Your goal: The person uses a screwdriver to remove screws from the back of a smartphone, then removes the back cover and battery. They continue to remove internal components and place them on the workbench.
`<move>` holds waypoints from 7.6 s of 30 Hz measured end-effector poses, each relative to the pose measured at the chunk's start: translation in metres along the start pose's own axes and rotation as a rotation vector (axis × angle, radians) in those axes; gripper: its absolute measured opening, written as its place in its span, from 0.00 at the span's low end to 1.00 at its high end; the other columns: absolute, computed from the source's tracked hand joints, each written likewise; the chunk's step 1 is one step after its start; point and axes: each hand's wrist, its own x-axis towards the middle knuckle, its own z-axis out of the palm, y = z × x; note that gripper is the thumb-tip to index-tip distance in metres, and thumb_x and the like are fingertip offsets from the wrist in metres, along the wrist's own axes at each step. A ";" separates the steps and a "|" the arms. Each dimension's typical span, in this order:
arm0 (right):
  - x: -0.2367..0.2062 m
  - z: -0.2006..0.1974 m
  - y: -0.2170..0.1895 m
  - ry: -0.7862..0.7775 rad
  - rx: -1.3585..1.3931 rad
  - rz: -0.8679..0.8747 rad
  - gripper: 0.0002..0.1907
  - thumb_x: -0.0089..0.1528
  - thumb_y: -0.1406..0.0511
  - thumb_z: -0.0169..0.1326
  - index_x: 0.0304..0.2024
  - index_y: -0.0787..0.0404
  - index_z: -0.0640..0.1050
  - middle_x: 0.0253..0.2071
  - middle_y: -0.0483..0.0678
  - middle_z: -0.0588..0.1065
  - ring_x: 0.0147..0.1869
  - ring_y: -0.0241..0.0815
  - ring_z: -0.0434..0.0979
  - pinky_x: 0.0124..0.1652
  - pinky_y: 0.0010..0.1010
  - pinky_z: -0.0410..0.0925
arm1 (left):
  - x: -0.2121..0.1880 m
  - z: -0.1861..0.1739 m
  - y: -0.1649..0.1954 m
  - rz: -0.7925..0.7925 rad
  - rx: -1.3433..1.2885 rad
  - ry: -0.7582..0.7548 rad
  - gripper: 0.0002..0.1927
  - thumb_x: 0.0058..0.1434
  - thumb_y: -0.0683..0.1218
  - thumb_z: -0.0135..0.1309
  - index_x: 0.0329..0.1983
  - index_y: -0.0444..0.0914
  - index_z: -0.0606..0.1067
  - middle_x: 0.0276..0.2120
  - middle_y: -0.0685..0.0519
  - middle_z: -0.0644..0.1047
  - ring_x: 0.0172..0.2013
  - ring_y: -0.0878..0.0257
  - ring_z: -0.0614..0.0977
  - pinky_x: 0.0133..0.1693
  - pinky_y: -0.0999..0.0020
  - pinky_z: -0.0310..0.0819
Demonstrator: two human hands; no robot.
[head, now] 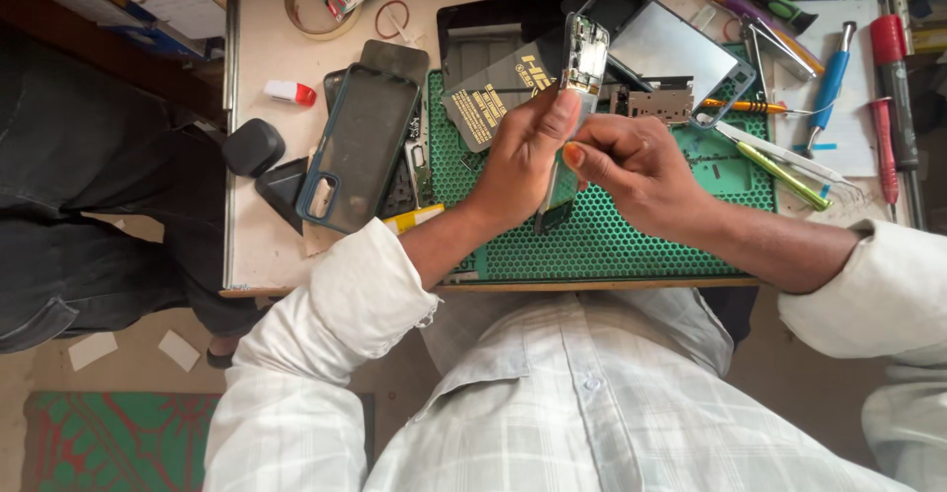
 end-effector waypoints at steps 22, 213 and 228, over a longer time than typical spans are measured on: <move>-0.004 0.010 0.009 0.005 0.309 -0.009 0.19 0.73 0.56 0.53 0.39 0.67 0.76 0.33 0.42 0.72 0.38 0.30 0.70 0.40 0.27 0.71 | -0.001 -0.008 -0.014 -0.046 -0.093 -0.020 0.23 0.77 0.60 0.45 0.42 0.36 0.75 0.30 0.58 0.72 0.31 0.71 0.76 0.31 0.71 0.75; -0.090 0.040 -0.039 -0.128 0.108 -0.451 0.14 0.63 0.68 0.54 0.23 0.61 0.70 0.19 0.46 0.67 0.19 0.44 0.67 0.24 0.40 0.57 | -0.130 0.053 0.042 -0.198 -0.187 0.009 0.28 0.81 0.58 0.35 0.60 0.30 0.73 0.49 0.52 0.79 0.50 0.67 0.79 0.55 0.70 0.74; -0.103 0.032 -0.012 -0.186 0.257 -0.482 0.17 0.67 0.67 0.51 0.22 0.61 0.68 0.19 0.46 0.68 0.20 0.44 0.68 0.25 0.39 0.59 | -0.120 0.055 0.057 -0.248 -0.193 0.093 0.28 0.78 0.60 0.37 0.60 0.33 0.74 0.34 0.63 0.69 0.35 0.76 0.65 0.40 0.77 0.59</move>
